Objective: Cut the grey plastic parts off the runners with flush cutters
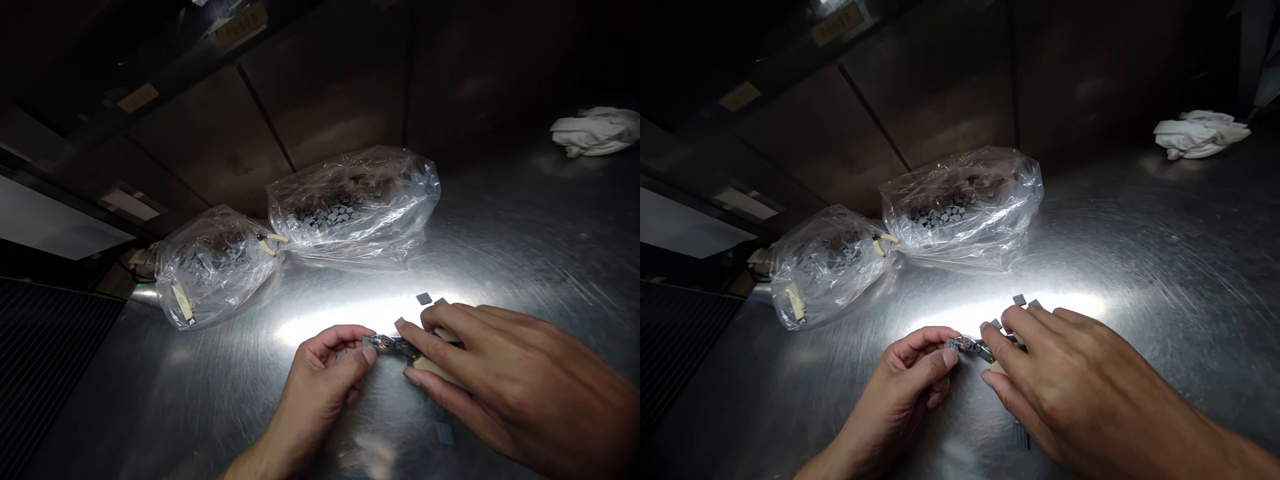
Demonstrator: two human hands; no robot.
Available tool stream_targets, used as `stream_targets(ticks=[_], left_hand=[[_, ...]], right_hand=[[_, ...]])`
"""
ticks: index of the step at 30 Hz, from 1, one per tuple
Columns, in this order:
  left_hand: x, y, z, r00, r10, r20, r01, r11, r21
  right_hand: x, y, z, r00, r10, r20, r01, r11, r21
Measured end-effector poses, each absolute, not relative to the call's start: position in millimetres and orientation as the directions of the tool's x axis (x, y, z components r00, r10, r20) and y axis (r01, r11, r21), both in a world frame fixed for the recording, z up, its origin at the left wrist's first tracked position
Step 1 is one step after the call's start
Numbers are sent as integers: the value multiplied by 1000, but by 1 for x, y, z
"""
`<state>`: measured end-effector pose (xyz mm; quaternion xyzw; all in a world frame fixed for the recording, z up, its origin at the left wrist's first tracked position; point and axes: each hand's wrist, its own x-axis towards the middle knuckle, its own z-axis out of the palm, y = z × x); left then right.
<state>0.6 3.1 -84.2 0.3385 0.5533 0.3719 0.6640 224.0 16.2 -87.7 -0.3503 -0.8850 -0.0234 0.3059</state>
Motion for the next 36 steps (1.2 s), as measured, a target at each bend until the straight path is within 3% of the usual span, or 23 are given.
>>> stream_targets(ticks=[5,36], left_hand=[[0,3,-83,120,871,-476,-112,488,865],[-1,2,-87,78,880,-469,-46,473,880]], right_hand=[[223,16,-87,-563,624,542,621,752,-222],[223,15,-87,-579,631,516,603,757,-250]])
